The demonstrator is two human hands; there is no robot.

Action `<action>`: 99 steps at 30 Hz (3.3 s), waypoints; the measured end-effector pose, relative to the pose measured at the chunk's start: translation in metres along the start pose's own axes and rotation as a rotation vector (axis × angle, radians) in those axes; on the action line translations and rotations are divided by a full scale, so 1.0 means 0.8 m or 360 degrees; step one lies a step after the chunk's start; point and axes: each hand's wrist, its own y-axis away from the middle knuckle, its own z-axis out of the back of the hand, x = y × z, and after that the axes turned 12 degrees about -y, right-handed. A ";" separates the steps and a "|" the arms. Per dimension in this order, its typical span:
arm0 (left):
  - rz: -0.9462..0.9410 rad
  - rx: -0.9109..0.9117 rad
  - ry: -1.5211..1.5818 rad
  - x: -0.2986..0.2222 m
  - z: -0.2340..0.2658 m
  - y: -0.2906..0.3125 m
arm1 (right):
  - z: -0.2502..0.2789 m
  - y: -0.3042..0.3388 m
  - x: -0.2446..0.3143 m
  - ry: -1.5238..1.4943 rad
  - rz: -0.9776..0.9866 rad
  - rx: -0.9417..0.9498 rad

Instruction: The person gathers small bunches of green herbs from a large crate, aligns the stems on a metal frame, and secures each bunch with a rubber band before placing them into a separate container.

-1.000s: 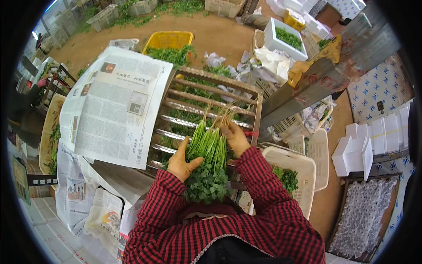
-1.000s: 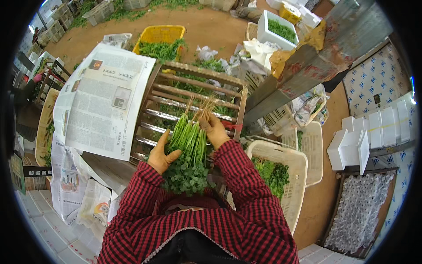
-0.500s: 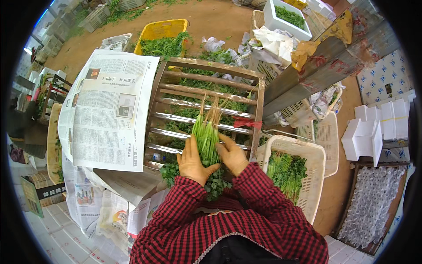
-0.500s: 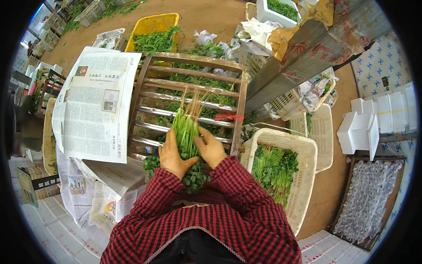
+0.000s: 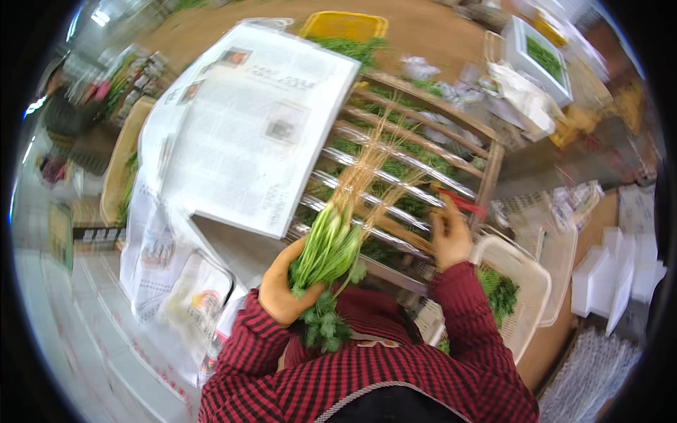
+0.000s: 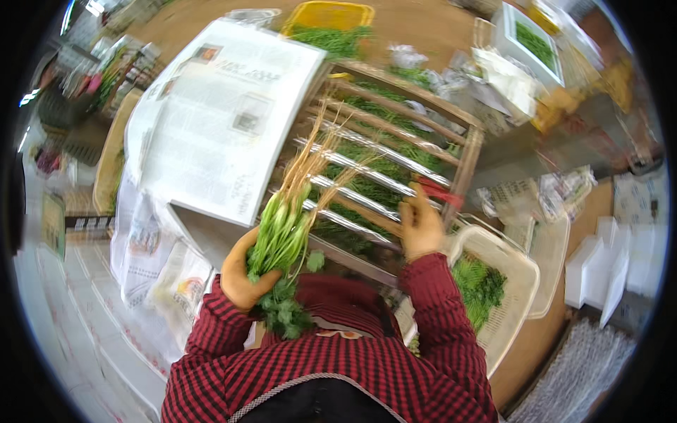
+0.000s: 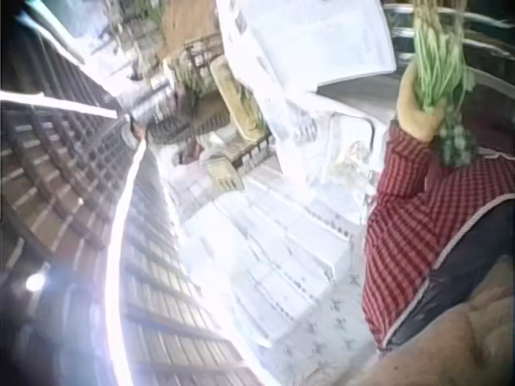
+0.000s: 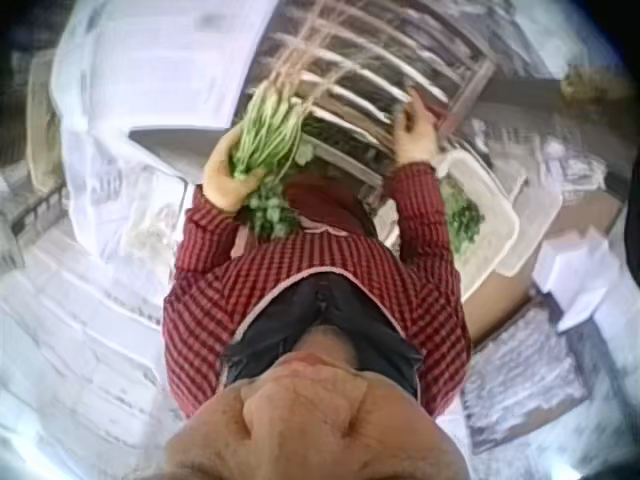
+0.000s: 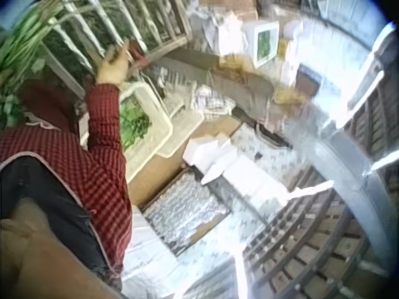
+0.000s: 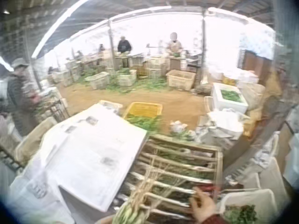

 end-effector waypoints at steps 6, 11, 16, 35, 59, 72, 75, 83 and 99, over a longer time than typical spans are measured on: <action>0.0556 -0.0400 0.0307 0.123 0.220 0.177 | 0.008 0.004 -0.030 0.0229 -0.0077 0.0060; 0.0878 -0.0740 -0.0316 0.262 0.284 0.301 | 0.020 -0.018 -0.089 0.0270 0.0076 0.0137; 0.0948 -0.0120 -0.0863 0.367 0.309 0.259 | 0.027 -0.022 -0.099 0.0423 0.0192 0.0107; 0.0497 -0.0581 -0.0859 0.420 0.258 0.104 | -0.016 -0.005 -0.002 0.0536 -0.0097 0.0008; 0.0372 0.2217 -0.0014 -0.046 -0.751 0.141 | 0.324 0.433 -0.571 0.0657 -0.1752 -0.1265; 0.0928 0.2087 -0.0265 0.121 -1.009 0.170 | 0.322 0.419 -0.561 0.0832 -0.2131 -0.0818; 0.1119 0.2136 -0.0054 0.087 -0.994 0.171 | 0.325 0.415 -0.558 0.0560 -0.2185 -0.0811; 0.1237 0.2247 0.0392 0.159 -0.973 0.144 | 0.243 0.396 -0.507 0.0704 -0.1492 -0.0547; 0.1160 0.2150 0.0438 0.183 -0.981 0.144 | 0.278 0.476 -0.491 -0.0475 -0.1379 -0.2035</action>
